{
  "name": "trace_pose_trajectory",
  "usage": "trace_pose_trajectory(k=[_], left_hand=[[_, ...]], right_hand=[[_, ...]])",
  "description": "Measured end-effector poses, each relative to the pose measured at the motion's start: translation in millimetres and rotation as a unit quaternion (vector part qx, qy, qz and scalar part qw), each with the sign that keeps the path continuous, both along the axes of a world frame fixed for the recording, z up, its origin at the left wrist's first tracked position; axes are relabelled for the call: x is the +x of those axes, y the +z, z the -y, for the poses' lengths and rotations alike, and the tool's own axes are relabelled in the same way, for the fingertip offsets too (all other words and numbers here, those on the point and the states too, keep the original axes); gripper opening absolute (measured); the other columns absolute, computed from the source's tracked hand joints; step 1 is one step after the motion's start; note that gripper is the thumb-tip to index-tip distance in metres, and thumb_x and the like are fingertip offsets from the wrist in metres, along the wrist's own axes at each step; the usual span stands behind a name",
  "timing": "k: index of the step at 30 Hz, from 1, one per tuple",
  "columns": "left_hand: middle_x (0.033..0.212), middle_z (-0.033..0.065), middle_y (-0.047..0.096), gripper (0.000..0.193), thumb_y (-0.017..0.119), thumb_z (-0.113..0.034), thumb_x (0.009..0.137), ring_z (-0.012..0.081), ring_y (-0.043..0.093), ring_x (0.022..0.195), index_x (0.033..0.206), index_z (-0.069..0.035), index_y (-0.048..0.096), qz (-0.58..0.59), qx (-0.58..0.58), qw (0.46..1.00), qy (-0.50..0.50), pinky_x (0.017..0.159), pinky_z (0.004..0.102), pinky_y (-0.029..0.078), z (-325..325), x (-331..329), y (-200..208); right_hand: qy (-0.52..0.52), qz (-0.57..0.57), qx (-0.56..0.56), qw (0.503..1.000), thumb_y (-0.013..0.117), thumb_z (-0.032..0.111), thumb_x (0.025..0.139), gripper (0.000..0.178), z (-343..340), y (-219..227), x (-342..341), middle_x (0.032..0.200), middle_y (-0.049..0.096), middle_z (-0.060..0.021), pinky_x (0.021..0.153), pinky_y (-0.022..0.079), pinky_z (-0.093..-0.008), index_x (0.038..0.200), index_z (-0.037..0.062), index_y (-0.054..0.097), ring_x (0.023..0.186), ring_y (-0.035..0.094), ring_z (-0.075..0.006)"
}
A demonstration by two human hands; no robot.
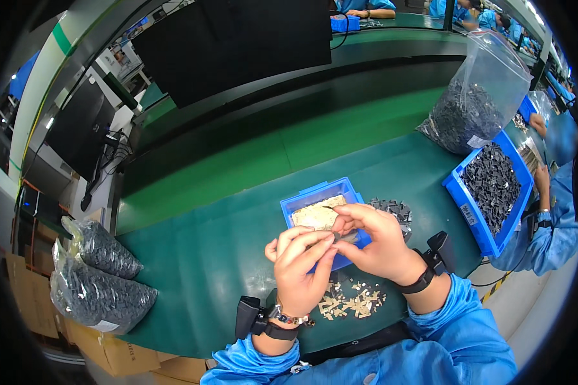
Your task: Inspecting and sorting small plastic industrial components into a blue tray on an assembly line.
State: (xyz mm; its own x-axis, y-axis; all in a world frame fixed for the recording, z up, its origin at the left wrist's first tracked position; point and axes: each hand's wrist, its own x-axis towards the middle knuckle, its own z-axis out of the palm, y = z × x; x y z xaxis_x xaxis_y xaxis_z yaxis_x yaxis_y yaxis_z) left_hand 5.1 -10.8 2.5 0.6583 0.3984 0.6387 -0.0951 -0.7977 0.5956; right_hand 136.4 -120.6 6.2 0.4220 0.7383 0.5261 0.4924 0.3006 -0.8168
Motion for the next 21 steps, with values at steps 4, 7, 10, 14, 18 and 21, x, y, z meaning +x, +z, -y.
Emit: trace_pose_trajectory(k=[4,7,10,14,18,21], left_hand=[[0.093,0.0055,0.07,0.02,0.078,-0.005,0.075,0.0253,0.063,0.095,0.095,-0.006,0.075,0.035,-0.032,0.999,-0.004,0.083,0.0365,0.043,-3.6,-0.5,-6.7],[0.089,0.0044,0.069,0.021,0.079,-0.004,0.073,0.0238,0.064,0.09,0.094,-0.006,0.075,0.053,-0.071,0.996,-0.016,0.077,0.0354,0.045,-5.7,1.3,-11.6],[0.086,0.0055,0.068,0.022,0.078,-0.003,0.074,0.0244,0.065,0.086,0.095,-0.004,0.074,0.04,-0.06,0.997,-0.039,0.078,0.0357,0.047,-8.3,0.2,-7.8],[0.087,0.0076,0.07,0.02,0.078,-0.003,0.075,0.0255,0.066,0.083,0.094,-0.002,0.072,0.026,-0.049,0.996,-0.074,0.082,0.0361,0.048,-14.3,-2.8,-4.8],[0.088,0.0097,0.071,0.017,0.078,-0.004,0.076,0.0262,0.068,0.083,0.092,-0.001,0.072,0.057,-0.075,0.991,-0.098,0.083,0.0365,0.048,-16.1,-1.0,-10.2],[0.088,0.0108,0.072,0.015,0.078,-0.004,0.077,0.0265,0.069,0.084,0.091,-0.001,0.072,0.071,-0.097,0.99,-0.071,0.084,0.0375,0.049,-17.9,-1.7,-10.3]], right_hand=[[-0.062,0.08,-0.009,0.995,0.078,-0.003,0.073,0.058,2.0,1.0,-0.9,0.098,0.067,-0.0122,0.075,0.058,-0.032,0.127,0.0008,0.057,0.086,0.07,-0.0228],[-0.063,0.093,-0.029,0.993,0.078,-0.002,0.073,0.059,1.4,2.7,2.6,0.097,0.068,-0.0122,0.076,0.058,-0.033,0.128,0.002,0.056,0.086,0.07,-0.0258],[-0.036,0.121,0.062,0.99,0.077,-0.003,0.074,0.06,-2.5,1.0,1.3,0.099,0.069,-0.0123,0.076,0.057,-0.035,0.129,0.002,0.054,0.086,0.07,-0.0277],[-0.004,0.139,0.078,0.987,0.076,-0.003,0.075,0.061,-0.6,-1.3,2.3,0.1,0.07,-0.0128,0.077,0.057,-0.0365,0.131,0.0013,0.052,0.088,0.07,-0.0288],[-0.021,0.123,0.076,0.989,0.078,0.0,0.075,0.06,2.4,-1.1,-0.3,0.099,0.07,-0.0131,0.078,0.056,-0.0368,0.129,-0.0001,0.053,0.089,0.07,-0.029],[-0.018,0.096,0.062,0.993,0.079,0.001,0.074,0.055,1.9,6.0,-1.3,0.098,0.07,-0.0143,0.079,0.056,-0.0366,0.124,-0.0008,0.056,0.089,0.07,-0.0295]])
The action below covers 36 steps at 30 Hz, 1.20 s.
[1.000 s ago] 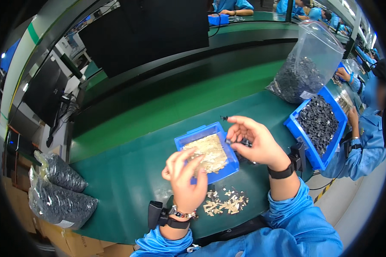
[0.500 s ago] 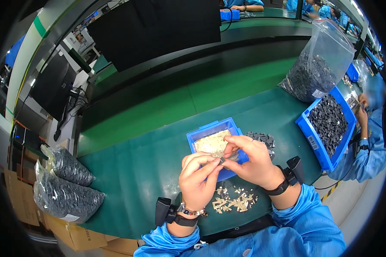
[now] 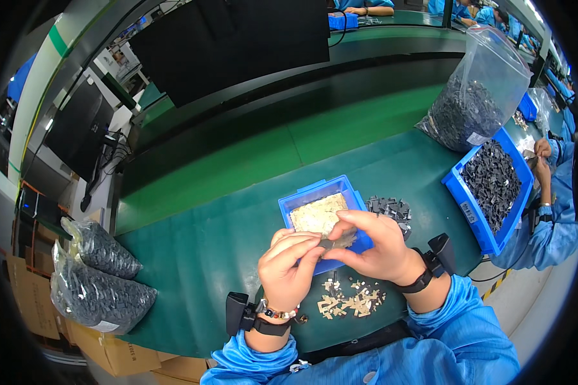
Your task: Inspecting and sorting small plastic industrial components into a blue tray on an assembly line.
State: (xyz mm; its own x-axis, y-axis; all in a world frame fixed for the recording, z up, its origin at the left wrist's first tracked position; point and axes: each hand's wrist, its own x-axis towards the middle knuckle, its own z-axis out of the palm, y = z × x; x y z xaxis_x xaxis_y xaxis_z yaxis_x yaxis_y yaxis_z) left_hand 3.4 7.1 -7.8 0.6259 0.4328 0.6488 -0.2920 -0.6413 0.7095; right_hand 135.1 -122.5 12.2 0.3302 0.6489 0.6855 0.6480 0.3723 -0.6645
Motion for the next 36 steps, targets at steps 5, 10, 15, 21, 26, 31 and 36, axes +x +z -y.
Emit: trace_pose_trajectory(k=[5,10,15,21,26,31,36], left_hand=[[0.084,0.011,0.071,0.008,0.074,-0.001,0.079,0.0247,0.069,0.083,0.087,0.0,0.07,-0.033,0.061,0.997,0.046,0.086,0.0414,0.048,-3.4,-0.8,5.8],[0.082,0.0098,0.07,0.01,0.075,-0.002,0.076,0.0257,0.069,0.083,0.083,-0.002,0.069,-0.043,0.139,0.987,0.064,0.084,0.0418,0.047,-3.7,-2.3,11.2],[0.082,0.0095,0.07,0.013,0.077,-0.003,0.073,0.026,0.068,0.082,0.083,-0.004,0.068,-0.037,0.155,0.986,0.056,0.083,0.0422,0.047,-2.7,2.0,9.9],[0.085,0.0074,0.071,0.02,0.081,-0.006,0.072,0.024,0.069,0.083,0.089,-0.006,0.071,-0.03,0.175,0.982,0.058,0.08,0.04,0.046,-4.4,-0.2,5.4],[0.085,0.0066,0.071,0.019,0.082,-0.008,0.071,0.0237,0.069,0.083,0.087,-0.006,0.071,-0.035,0.172,0.982,0.065,0.081,0.0401,0.046,-3.4,-2.1,6.3],[0.084,0.0065,0.071,0.018,0.082,-0.007,0.072,0.0233,0.069,0.082,0.086,-0.006,0.071,-0.035,0.165,0.984,0.062,0.082,0.04,0.046,-3.2,-0.8,4.6],[0.083,0.0069,0.071,0.018,0.082,-0.007,0.071,0.0231,0.069,0.082,0.085,-0.006,0.071,-0.031,0.153,0.986,0.059,0.083,0.0401,0.046,-1.9,-1.2,5.1]], right_hand=[[0.007,-0.057,-0.004,0.998,0.077,0.0,0.078,0.031,-2.9,-3.2,2.1,0.098,0.071,-0.0157,0.077,0.058,-0.0331,0.107,-0.0028,0.066,0.086,0.072,-0.026],[0.05,-0.295,-0.11,0.948,0.069,-0.001,0.086,0.005,2.1,1.4,-5.9,0.099,0.072,-0.0139,0.074,0.058,-0.0257,0.089,-0.0045,0.071,0.086,0.07,-0.0132],[0.039,-0.295,-0.109,0.949,0.07,-0.001,0.084,0.004,4.4,-0.1,-4.9,0.097,0.072,-0.0141,0.074,0.058,-0.025,0.086,-0.0047,0.071,0.083,0.07,-0.0128],[0.02,-0.255,-0.11,0.96,0.071,-0.002,0.081,0.004,4.2,2.5,-5.4,0.096,0.072,-0.0151,0.074,0.059,-0.0259,0.085,-0.0041,0.071,0.083,0.071,-0.0148],[0.015,-0.231,-0.118,0.966,0.071,-0.003,0.08,0.004,3.3,2.4,-5.9,0.095,0.072,-0.0157,0.073,0.059,-0.0267,0.084,-0.004,0.071,0.082,0.071,-0.0157],[0.012,-0.228,-0.119,0.966,0.071,-0.003,0.079,0.005,3.7,2.4,-5.2,0.094,0.072,-0.0154,0.073,0.059,-0.027,0.084,-0.0041,0.071,0.082,0.072,-0.0161],[0.006,-0.226,-0.12,0.967,0.071,-0.003,0.079,0.005,3.8,2.6,-6.1,0.093,0.072,-0.0152,0.073,0.059,-0.027,0.083,-0.0046,0.071,0.081,0.072,-0.0162]])
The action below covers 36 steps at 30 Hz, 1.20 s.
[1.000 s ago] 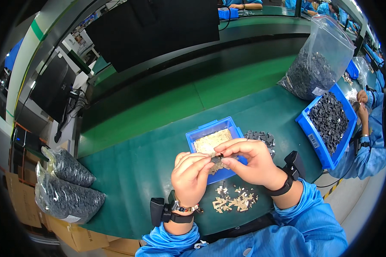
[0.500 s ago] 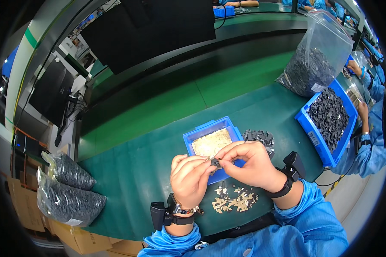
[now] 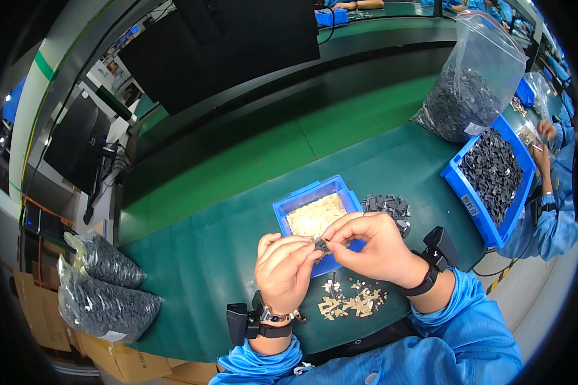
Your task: Inspecting and sorting small plastic industrial components into a blue tray on an assembly line.
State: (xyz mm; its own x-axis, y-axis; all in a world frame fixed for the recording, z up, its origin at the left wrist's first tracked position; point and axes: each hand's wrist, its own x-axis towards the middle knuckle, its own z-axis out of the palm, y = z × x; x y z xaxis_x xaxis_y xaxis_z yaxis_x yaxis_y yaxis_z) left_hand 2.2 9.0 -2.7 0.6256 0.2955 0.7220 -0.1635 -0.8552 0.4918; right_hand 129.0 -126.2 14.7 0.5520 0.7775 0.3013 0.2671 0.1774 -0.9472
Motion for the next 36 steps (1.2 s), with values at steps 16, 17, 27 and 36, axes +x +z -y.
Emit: trace_pose_trajectory(k=[16,17,27,36], left_hand=[[0.083,0.0096,0.071,0.015,0.081,-0.004,0.072,0.0242,0.07,0.082,0.084,-0.002,0.071,0.006,-0.046,0.998,-0.036,0.088,0.0422,0.045,2.0,-1.9,3.0],[0.081,0.0107,0.071,0.013,0.079,-0.001,0.074,0.0257,0.071,0.081,0.083,-0.001,0.07,0.007,-0.064,0.997,-0.047,0.09,0.0436,0.045,2.6,-2.0,3.9],[0.09,0.0082,0.073,0.021,0.078,0.006,0.074,0.0223,0.071,0.091,0.092,-0.002,0.072,-0.007,-0.311,0.927,-0.209,0.105,0.0441,0.036,-5.1,-10.5,0.4],[0.091,0.0097,0.072,0.048,0.074,0.011,0.078,0.0183,0.07,0.092,0.123,0.002,0.058,0.015,-0.446,0.862,-0.241,0.106,0.0407,0.038,3.8,-14.4,-5.1]], right_hand=[[0.081,-0.149,0.022,0.985,0.072,-0.006,0.082,0.003,3.8,0.2,8.0,0.094,0.072,-0.0128,0.078,0.058,-0.0261,0.083,-0.0051,0.069,0.086,0.07,-0.0141],[0.082,-0.149,0.023,0.985,0.072,-0.006,0.082,0.003,4.8,2.0,8.7,0.094,0.072,-0.0128,0.078,0.058,-0.0261,0.083,-0.0051,0.069,0.086,0.07,-0.0141],[0.171,-0.162,0.054,0.971,0.078,-0.003,0.079,0.013,5.4,7.3,11.0,0.09,0.071,-0.0106,0.076,0.056,-0.0276,0.087,-0.0008,0.069,0.082,0.07,-0.017],[0.095,0.322,0.092,0.937,0.078,0.011,0.075,0.03,3.7,12.3,9.0,0.099,0.061,-0.0053,0.078,0.05,-0.0372,0.104,0.0102,0.07,0.091,0.061,-0.0247]])
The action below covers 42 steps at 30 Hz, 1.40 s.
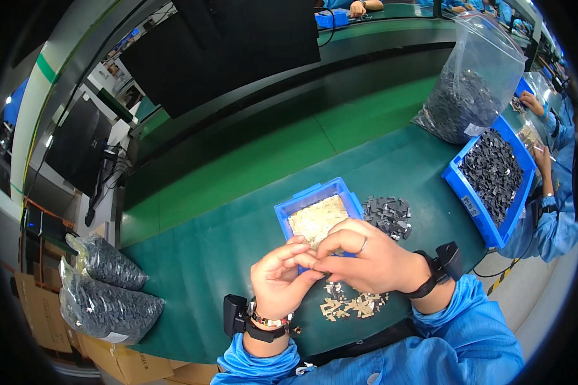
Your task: Inspecting and sorting small plastic industrial components into a blue tray on an assembly line.
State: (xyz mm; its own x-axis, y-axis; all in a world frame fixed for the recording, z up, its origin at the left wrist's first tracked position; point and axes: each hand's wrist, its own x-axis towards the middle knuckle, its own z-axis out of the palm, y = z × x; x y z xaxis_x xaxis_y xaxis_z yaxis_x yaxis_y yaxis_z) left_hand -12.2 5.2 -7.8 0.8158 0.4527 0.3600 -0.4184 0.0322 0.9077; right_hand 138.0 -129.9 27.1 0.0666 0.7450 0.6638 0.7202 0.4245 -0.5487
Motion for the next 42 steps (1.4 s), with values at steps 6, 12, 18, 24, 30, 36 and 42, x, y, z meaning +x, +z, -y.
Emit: trace_pose_trajectory(k=[6,12,18,24,30,36,42], left_hand=[[0.099,0.0165,0.071,0.049,0.075,0.009,0.079,0.02,0.069,0.091,0.124,0.008,0.056,0.005,-0.092,0.994,-0.054,0.084,0.0315,0.055,4.2,-6.4,3.7],[0.085,0.0143,0.072,0.037,0.072,0.005,0.082,0.025,0.069,0.086,0.116,0.004,0.06,0.007,0.045,0.998,0.046,0.086,0.0381,0.052,1.2,-2.4,6.0],[0.102,0.015,0.069,0.017,0.061,0.005,0.09,0.0241,0.065,0.1,0.106,0.004,0.063,0.011,0.093,0.965,0.244,0.097,0.0389,0.046,2.9,7.5,-0.7],[0.112,0.0155,0.067,0.023,0.055,0.003,0.095,0.0216,0.063,0.106,0.117,0.005,0.06,0.029,0.099,0.961,0.257,0.098,0.0355,0.047,6.2,12.5,-1.9],[0.108,0.016,0.068,0.026,0.051,0.007,0.093,0.022,0.064,0.104,0.118,0.006,0.059,0.039,0.185,0.949,0.251,0.096,0.0352,0.048,-1.8,13.0,-9.9],[0.107,0.0158,0.068,0.028,0.052,0.007,0.093,0.022,0.064,0.104,0.12,0.006,0.058,0.055,0.189,0.947,0.253,0.096,0.0356,0.048,-1.4,11.2,-10.9],[0.107,0.0151,0.067,0.027,0.053,0.008,0.092,0.0216,0.064,0.104,0.118,0.005,0.06,0.05,0.201,0.947,0.246,0.096,0.0351,0.047,1.1,10.8,-6.3]], right_hand=[[-0.026,0.049,0.013,0.998,0.074,0.018,0.075,0.039,0.4,-0.7,-13.6,0.102,0.058,-0.0063,0.082,0.047,-0.0399,0.11,0.0074,0.061,0.097,0.057,-0.0282],[-0.092,0.076,0.054,0.991,0.071,0.014,0.081,0.022,33.4,4.9,5.7,0.09,0.064,-0.0103,0.078,0.052,-0.0393,0.098,0.0027,0.063,0.086,0.064,-0.029],[-0.641,0.1,0.057,0.759,0.073,0.004,0.079,0.027,140.9,12.7,83.0,0.106,0.069,-0.0196,0.087,0.053,-0.0398,0.104,-0.0042,0.068,0.098,0.067,-0.0344],[-0.537,0.071,0.014,0.841,0.067,-0.003,0.081,0.023,145.2,1.5,45.8,0.118,0.065,-0.02,0.094,0.049,-0.0382,0.104,-0.0031,0.067,0.108,0.063,-0.0358],[-0.206,0.068,-0.228,0.949,0.072,0.008,0.078,0.018,106.8,-32.1,-24.8,0.098,0.065,-0.0096,0.082,0.052,-0.0401,0.096,0.0042,0.07,0.091,0.063,-0.0307],[-0.178,0.058,-0.277,0.943,0.073,0.013,0.079,0.017,87.6,-38.4,-46.8,0.096,0.064,-0.0069,0.081,0.048,-0.0386,0.095,0.0058,0.072,0.093,0.059,-0.0276],[-0.211,0.095,-0.288,0.929,0.074,0.013,0.078,0.019,60.1,-40.8,-51.6,0.091,0.064,-0.0077,0.081,0.048,-0.0386,0.095,0.0041,0.073,0.089,0.06,-0.0279]])
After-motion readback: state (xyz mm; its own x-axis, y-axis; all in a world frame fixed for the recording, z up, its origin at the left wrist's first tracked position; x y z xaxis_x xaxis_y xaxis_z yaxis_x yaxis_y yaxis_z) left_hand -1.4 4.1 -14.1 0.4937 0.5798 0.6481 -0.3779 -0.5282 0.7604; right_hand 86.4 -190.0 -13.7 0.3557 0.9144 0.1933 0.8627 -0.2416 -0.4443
